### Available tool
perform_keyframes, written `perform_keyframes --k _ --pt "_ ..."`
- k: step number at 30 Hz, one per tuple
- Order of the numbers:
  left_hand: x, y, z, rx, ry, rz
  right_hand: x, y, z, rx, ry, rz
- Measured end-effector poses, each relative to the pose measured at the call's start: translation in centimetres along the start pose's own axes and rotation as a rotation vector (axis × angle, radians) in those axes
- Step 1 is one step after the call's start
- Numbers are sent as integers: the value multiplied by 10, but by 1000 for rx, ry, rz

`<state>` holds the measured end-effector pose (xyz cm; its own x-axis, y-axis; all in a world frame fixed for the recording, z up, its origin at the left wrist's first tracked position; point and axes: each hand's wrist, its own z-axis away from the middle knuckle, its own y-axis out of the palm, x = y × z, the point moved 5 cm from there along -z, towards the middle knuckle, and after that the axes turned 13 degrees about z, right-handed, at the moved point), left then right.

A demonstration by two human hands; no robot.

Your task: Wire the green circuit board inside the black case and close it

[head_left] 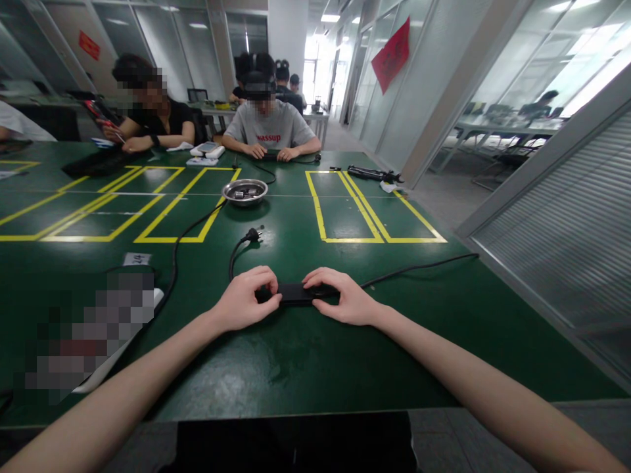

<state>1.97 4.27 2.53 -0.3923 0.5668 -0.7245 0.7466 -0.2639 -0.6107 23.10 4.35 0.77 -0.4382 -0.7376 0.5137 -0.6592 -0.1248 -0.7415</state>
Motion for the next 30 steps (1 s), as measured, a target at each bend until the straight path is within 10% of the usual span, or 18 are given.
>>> perform_keyframes --k 30 --pt "-12 15 2 148 123 -206 18 3 1 -55 -112 374"
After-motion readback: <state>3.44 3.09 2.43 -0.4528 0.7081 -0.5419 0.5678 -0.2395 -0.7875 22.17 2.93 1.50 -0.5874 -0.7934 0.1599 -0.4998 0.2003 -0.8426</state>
